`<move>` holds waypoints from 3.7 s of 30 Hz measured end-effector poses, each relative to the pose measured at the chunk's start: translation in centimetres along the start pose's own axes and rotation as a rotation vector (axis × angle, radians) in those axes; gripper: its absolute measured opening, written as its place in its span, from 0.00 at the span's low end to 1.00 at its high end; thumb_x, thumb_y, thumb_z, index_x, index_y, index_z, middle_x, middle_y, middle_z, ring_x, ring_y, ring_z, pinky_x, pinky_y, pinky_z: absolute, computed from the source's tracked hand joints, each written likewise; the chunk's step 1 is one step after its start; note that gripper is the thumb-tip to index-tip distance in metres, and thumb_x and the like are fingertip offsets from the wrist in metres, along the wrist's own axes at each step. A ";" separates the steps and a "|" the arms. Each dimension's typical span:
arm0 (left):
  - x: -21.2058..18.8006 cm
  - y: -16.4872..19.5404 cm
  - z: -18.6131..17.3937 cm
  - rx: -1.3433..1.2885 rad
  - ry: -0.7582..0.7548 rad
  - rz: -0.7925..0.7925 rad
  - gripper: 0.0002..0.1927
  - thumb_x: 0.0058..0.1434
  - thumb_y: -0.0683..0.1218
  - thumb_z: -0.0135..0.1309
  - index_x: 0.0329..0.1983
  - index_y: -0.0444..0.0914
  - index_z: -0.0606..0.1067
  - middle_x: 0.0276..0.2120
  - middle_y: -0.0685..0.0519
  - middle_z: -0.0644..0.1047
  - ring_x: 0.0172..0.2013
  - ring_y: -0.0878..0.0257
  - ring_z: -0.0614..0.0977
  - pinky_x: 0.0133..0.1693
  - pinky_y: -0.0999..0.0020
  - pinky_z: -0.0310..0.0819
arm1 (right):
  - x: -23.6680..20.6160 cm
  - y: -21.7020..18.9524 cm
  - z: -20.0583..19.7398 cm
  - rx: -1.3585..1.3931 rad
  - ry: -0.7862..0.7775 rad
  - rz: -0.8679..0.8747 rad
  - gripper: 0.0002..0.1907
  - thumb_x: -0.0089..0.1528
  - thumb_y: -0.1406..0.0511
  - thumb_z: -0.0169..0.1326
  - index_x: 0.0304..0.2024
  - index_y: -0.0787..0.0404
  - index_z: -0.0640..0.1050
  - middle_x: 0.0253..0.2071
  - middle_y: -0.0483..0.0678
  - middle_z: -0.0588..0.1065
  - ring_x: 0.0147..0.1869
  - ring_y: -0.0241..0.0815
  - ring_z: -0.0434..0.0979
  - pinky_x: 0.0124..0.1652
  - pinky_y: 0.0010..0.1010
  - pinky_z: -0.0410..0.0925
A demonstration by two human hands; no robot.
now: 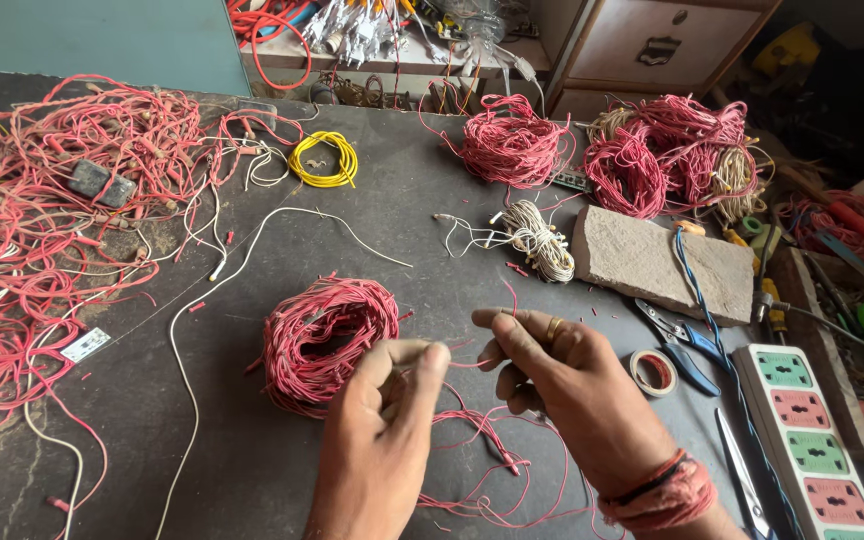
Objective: The person untangles and coils red and white wire string lights on a workbench. They connect the ends of the red lights to a power strip to test them, then continue coiling the white lights.
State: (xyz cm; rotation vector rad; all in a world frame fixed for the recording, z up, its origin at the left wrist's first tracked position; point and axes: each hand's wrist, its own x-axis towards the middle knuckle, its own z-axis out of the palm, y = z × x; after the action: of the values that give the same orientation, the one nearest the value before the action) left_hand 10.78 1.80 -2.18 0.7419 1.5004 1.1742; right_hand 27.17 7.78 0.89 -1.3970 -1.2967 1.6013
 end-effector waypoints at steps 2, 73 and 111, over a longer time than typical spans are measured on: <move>0.3 -0.3 -0.1 -0.015 0.013 0.087 0.18 0.66 0.57 0.53 0.42 0.38 0.81 0.26 0.60 0.76 0.28 0.73 0.72 0.32 0.72 0.68 | 0.1 0.1 0.1 -0.042 0.007 0.021 0.23 0.64 0.57 0.52 0.56 0.63 0.82 0.30 0.42 0.77 0.28 0.29 0.70 0.28 0.23 0.65; -0.4 2.5 -0.4 -0.322 0.177 0.087 0.14 0.56 0.43 0.60 0.46 0.34 0.79 0.34 0.50 0.84 0.36 0.66 0.86 0.43 0.70 0.82 | -0.5 -1.3 0.9 -0.020 0.033 -0.023 0.13 0.59 0.63 0.59 0.39 0.66 0.86 0.19 0.42 0.70 0.22 0.32 0.63 0.23 0.27 0.58; -0.4 3.8 -1.8 -0.169 0.094 0.091 0.20 0.59 0.49 0.59 0.53 0.37 0.82 0.39 0.49 0.87 0.40 0.67 0.88 0.47 0.72 0.84 | 0.1 -0.1 0.2 0.168 -0.116 -0.066 0.21 0.60 0.69 0.56 0.56 0.70 0.80 0.49 0.54 0.84 0.50 0.40 0.83 0.52 0.33 0.74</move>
State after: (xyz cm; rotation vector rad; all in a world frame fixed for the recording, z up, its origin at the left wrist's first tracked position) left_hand 8.69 2.13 1.53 0.6537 1.4354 1.4023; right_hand 26.97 7.87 0.98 -1.1635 -1.2292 1.7247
